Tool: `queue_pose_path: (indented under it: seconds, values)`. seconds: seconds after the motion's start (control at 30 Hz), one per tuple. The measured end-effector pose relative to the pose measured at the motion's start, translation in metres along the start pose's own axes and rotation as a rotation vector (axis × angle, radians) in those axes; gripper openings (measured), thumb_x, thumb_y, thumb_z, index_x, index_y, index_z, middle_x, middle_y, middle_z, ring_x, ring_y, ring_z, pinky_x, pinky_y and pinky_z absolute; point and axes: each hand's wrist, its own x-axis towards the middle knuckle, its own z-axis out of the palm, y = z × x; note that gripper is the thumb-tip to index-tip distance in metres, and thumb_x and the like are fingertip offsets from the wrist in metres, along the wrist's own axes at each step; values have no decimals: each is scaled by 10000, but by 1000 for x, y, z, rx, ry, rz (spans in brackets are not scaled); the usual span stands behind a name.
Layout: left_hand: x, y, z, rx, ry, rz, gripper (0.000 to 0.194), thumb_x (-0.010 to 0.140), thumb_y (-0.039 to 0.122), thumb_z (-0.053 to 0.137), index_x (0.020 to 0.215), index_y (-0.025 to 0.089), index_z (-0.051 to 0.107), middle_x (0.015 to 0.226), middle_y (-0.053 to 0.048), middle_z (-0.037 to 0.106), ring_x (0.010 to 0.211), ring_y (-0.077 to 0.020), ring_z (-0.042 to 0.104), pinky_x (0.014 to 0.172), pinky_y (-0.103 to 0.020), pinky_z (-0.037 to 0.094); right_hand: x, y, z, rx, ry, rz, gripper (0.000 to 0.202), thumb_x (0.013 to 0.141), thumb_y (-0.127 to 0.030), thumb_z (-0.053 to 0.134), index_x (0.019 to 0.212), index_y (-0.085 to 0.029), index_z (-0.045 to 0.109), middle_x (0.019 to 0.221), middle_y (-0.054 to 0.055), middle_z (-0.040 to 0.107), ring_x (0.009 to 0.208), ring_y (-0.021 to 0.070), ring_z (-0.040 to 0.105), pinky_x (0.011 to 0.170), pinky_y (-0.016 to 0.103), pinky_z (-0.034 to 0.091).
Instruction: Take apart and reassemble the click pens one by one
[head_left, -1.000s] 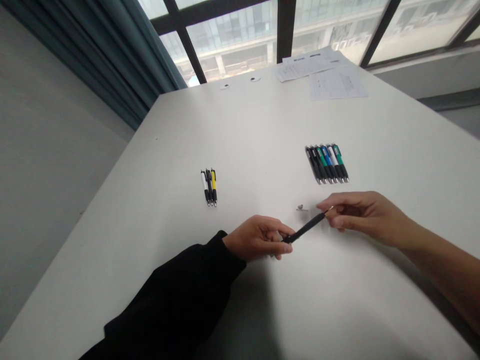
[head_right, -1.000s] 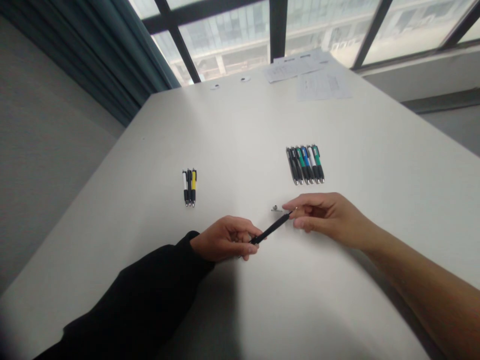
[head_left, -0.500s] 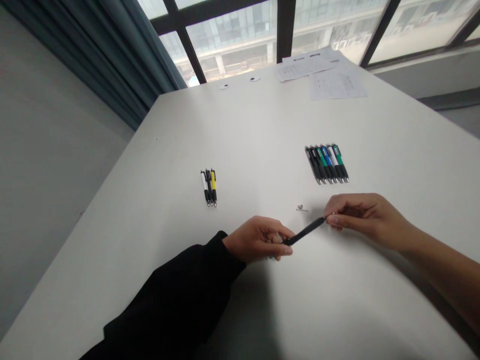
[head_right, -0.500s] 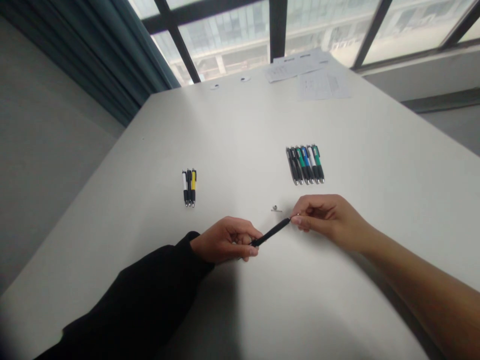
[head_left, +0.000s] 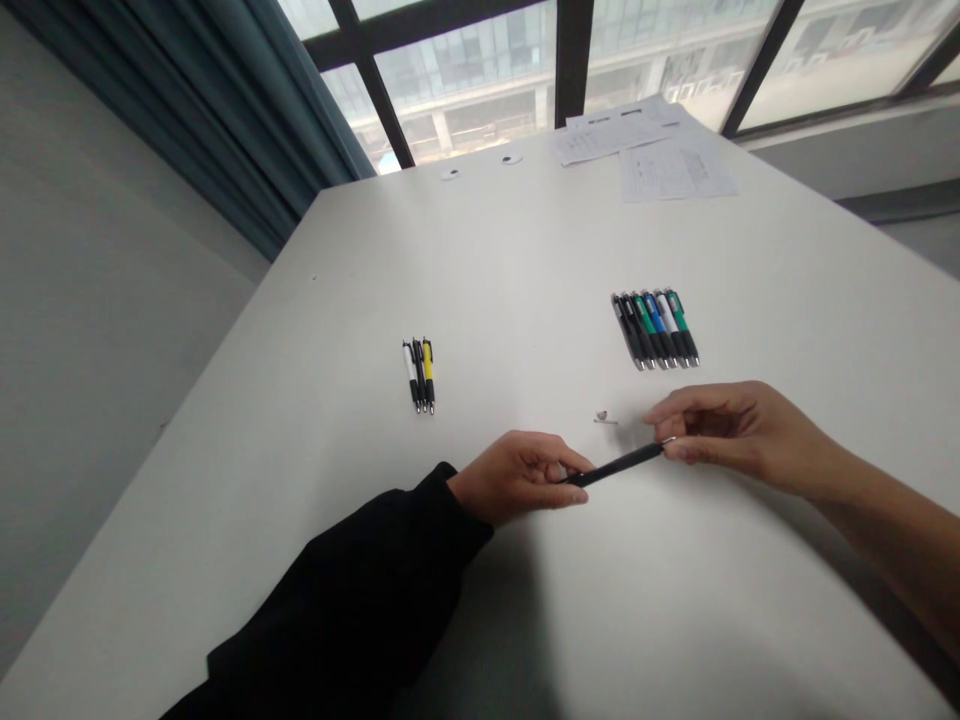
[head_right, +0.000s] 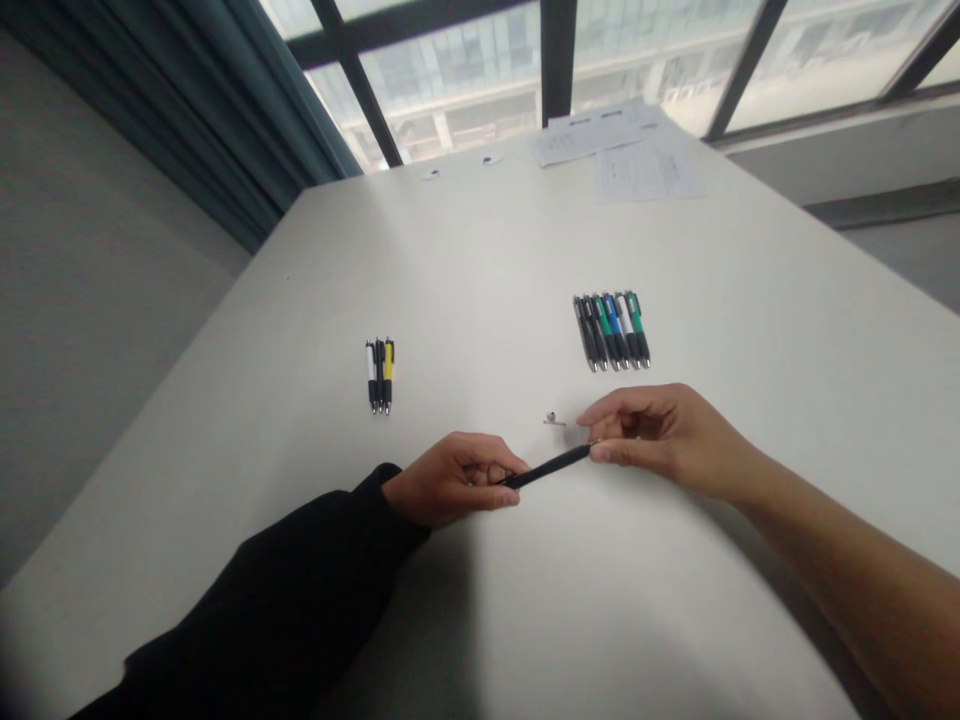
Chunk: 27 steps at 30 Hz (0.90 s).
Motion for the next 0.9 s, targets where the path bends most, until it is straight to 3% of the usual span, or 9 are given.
queue_pose_path:
  seconds: [0.1,0.27,0.43,0.67,0.9]
  values:
    - [0,-2,0,-14,4,5,344,746,337,819,988,99,763,644,39,480,556,-67,372,520,-227,290,-1,1,0,32,-1,-18,261,698,-317,885,893,-202,755,703,16,676,638,142,619,609,269,513]
    - [0,-1,0,-6,3,13,326,748,325,819,982,104,764,649,34,506,555,-65,385,522,-224,307,-1,-2,0,-9,-42,-55,184,827,-349,783,828,-181,709,663,22,659,588,130,588,570,259,484]
    - [0,1,1,-6,-2,-16,330,730,320,834,969,101,768,626,38,510,530,-58,389,493,-207,302,-2,-7,5,-18,-71,-43,211,868,-370,740,802,-174,699,626,21,651,570,126,581,568,255,477]
    - [-1,-6,0,-102,-38,-64,359,756,330,824,1006,87,738,603,-14,644,515,-96,570,515,-207,418,-2,-5,9,-40,-41,-50,207,862,-379,747,830,-177,717,651,27,660,575,133,591,569,259,488]
    - [0,-2,3,-212,-45,-115,372,742,380,834,943,91,715,599,-2,646,504,-95,578,516,-210,460,-3,-7,12,-95,11,-102,204,835,-374,769,781,-183,718,623,29,655,550,140,584,539,267,486]
